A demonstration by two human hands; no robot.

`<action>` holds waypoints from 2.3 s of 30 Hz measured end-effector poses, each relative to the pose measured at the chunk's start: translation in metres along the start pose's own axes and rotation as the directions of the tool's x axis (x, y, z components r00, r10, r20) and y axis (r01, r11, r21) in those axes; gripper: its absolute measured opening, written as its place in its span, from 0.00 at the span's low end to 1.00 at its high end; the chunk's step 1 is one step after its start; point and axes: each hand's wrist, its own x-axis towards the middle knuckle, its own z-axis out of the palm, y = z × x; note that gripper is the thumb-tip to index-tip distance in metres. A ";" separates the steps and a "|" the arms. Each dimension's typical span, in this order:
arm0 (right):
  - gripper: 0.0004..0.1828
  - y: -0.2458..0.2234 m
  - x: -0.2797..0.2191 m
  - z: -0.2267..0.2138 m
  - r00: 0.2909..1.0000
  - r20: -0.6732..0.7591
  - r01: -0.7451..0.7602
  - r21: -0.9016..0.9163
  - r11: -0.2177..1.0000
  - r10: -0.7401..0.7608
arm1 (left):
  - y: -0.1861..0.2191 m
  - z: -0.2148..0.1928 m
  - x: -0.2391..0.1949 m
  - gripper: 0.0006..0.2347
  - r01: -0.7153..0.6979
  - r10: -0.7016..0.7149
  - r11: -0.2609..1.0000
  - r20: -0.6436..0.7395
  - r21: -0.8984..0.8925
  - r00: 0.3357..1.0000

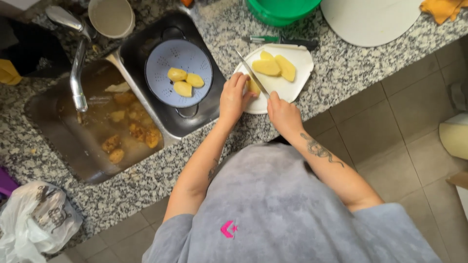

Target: The person pours oil into a frying pan on the stove, then moves to the sink area to prepare potatoes. They retrieve a green bowl and a knife, then proceed to slice boiled potatoes on a white cutting board, placing the cut pieces into the green bowl.

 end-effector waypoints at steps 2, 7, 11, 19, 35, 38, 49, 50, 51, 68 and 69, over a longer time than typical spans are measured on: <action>0.09 -0.003 -0.009 -0.001 1.000 0.000 -0.003 -0.036 0.999 0.003 | 0.002 0.000 -0.003 0.22 -0.018 0.018 1.000 -0.023 0.021 1.000; 0.09 -0.003 -0.008 0.006 0.999 0.047 -0.005 -0.022 1.000 0.006 | -0.001 0.000 -0.002 0.22 -0.003 0.003 1.000 -0.024 -0.011 1.000; 0.10 -0.005 -0.003 0.020 0.998 0.066 -0.008 0.053 0.999 0.005 | -0.005 0.005 -0.005 0.22 0.004 -0.004 1.000 -0.022 -0.025 1.000; 0.10 -0.003 -0.006 0.004 0.997 0.047 -0.059 0.088 0.994 0.055 | -0.004 0.003 -0.002 0.22 -0.003 0.000 0.998 -0.047 -0.060 0.999; 0.08 -0.014 -0.005 0.021 0.998 0.062 -0.020 -0.048 0.999 0.023 | 0.003 -0.010 0.000 0.18 0.032 -0.034 0.994 -0.017 -0.106 0.999; 0.09 -0.005 -0.003 0.019 0.998 0.031 -0.054 0.086 0.995 0.051 | -0.006 -0.003 -0.001 0.17 0.017 -0.018 0.994 -0.008 -0.106 1.000; 0.09 -0.021 -0.015 0.007 0.999 0.049 -0.026 0.026 0.999 0.024 | -0.008 -0.004 -0.002 0.18 0.092 -0.088 0.986 0.036 -0.142 0.995; 0.09 -0.021 -0.013 0.005 0.999 0.049 -0.024 0.022 0.999 0.023 | -0.008 -0.003 0.001 0.17 0.091 -0.088 0.985 0.028 -0.148 0.996; 0.09 -0.019 -0.011 0.009 0.999 0.046 -0.021 0.021 1.000 0.020 | -0.008 -0.003 0.004 0.17 0.090 -0.088 0.985 0.024 -0.146 0.996; 0.12 0.026 -0.012 -0.031 0.992 0.049 -0.121 0.115 0.986 0.116 | -0.002 -0.020 0.013 0.12 -0.183 0.158 0.970 0.164 0.157 0.974; 0.12 0.033 -0.013 -0.034 0.993 0.042 -0.118 0.113 0.987 0.114 | -0.005 -0.018 0.018 0.12 -0.187 0.162 0.969 0.158 0.160 0.974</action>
